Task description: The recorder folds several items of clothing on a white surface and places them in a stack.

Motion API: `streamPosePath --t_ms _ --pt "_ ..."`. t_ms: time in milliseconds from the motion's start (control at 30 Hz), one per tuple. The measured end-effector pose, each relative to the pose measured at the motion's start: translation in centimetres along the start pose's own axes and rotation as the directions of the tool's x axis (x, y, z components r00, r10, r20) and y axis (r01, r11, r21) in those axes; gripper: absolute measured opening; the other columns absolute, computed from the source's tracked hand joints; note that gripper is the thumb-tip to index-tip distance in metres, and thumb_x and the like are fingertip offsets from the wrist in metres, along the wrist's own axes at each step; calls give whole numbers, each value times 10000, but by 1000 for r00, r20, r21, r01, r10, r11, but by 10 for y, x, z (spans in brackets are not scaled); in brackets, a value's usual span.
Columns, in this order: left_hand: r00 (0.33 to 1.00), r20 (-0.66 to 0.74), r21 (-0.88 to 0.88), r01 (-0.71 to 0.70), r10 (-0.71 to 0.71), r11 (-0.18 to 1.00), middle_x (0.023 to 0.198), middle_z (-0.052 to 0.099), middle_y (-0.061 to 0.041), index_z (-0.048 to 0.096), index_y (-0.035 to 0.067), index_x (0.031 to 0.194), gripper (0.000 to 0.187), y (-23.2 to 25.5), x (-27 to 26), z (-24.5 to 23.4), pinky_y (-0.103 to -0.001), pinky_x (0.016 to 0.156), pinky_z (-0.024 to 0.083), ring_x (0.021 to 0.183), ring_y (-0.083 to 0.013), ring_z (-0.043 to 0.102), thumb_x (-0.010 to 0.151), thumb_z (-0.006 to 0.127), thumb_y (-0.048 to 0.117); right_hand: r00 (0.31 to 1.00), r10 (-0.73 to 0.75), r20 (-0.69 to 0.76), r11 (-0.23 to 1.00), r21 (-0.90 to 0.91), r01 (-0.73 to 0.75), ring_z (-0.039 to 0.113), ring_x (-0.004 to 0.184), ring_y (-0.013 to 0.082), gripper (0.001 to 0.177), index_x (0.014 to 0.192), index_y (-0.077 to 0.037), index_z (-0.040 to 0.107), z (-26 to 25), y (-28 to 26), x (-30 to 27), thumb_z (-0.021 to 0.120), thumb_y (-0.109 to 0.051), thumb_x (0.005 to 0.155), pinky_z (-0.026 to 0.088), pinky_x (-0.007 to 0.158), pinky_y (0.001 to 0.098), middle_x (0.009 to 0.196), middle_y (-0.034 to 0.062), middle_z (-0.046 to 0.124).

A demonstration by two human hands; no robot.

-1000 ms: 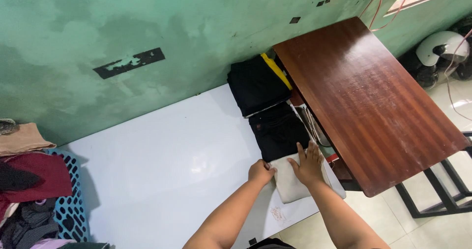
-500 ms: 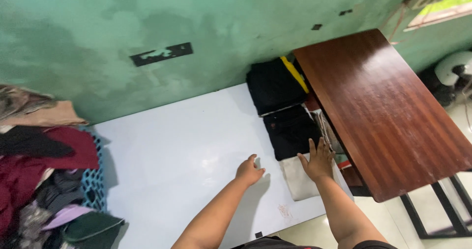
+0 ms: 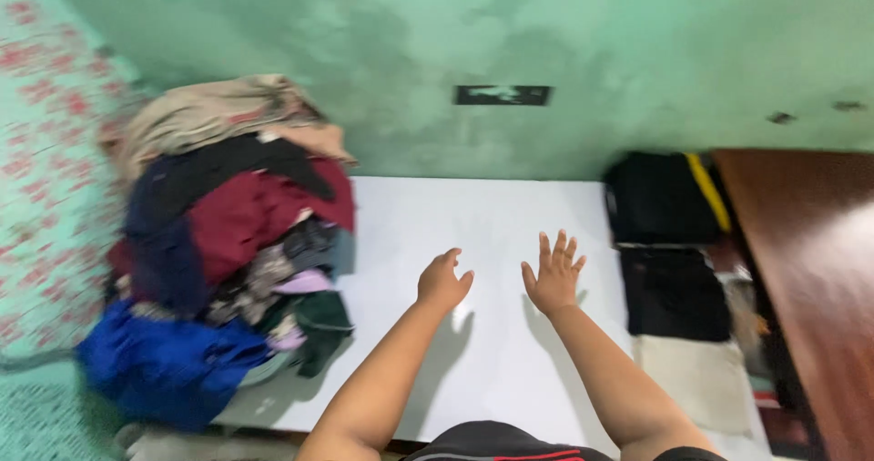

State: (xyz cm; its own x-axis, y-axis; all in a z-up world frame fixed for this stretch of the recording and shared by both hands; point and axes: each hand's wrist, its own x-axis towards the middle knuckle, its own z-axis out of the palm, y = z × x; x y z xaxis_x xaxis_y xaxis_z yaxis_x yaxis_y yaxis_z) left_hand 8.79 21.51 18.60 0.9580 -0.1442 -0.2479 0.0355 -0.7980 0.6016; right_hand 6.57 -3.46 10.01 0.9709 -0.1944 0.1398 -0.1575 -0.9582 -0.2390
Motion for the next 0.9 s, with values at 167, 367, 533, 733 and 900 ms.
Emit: streamPosePath --t_ms 167,367,533,733,900 --pt "963 -270 -22 -30 23 999 1270 650 -75 566 168 1391 568 -85 -2 -83 -421 942 535 1129 -282 647 880 724 359 974 -223 31 974 53 221 8 1543 478 892 1613 -130 142 -11 -142 23 598 -473 927 72 1163 722 1680 251 33" --pt "798 -600 -94 -146 61 985 1101 707 -101 649 118 1283 520 -164 -31 -174 -435 819 555 952 -289 687 822 793 311 892 -433 130 899 128 418 95 1532 461 951 1605 -141 189 -23 -288 31 684 -467 862 108 1152 729 1662 245 96" --pt "731 -682 -146 -172 27 974 972 741 -65 692 103 1213 432 -187 -71 -237 -394 680 560 702 -231 693 820 786 255 812 -584 -9 784 255 567 188 1513 455 917 1573 -133 288 -30 -378 31 731 -432 828 147 1144 739 1644 243 208" --pt "613 -787 -220 -381 67 898 798 742 -55 732 77 1101 249 -210 -83 -290 -332 590 540 598 -169 680 881 772 187 750 -647 -139 698 289 655 264 1507 442 819 1544 -156 381 -45 -438 43 728 -369 833 157 1158 722 1634 223 286" --pt "495 -847 74 -246 191 966 982 732 -110 763 90 1061 213 -253 -53 -336 -403 759 568 841 -278 700 890 750 217 766 -636 -93 720 284 633 285 1509 408 760 1528 -147 407 -58 -455 55 711 -348 862 141 1177 703 1614 224 313"
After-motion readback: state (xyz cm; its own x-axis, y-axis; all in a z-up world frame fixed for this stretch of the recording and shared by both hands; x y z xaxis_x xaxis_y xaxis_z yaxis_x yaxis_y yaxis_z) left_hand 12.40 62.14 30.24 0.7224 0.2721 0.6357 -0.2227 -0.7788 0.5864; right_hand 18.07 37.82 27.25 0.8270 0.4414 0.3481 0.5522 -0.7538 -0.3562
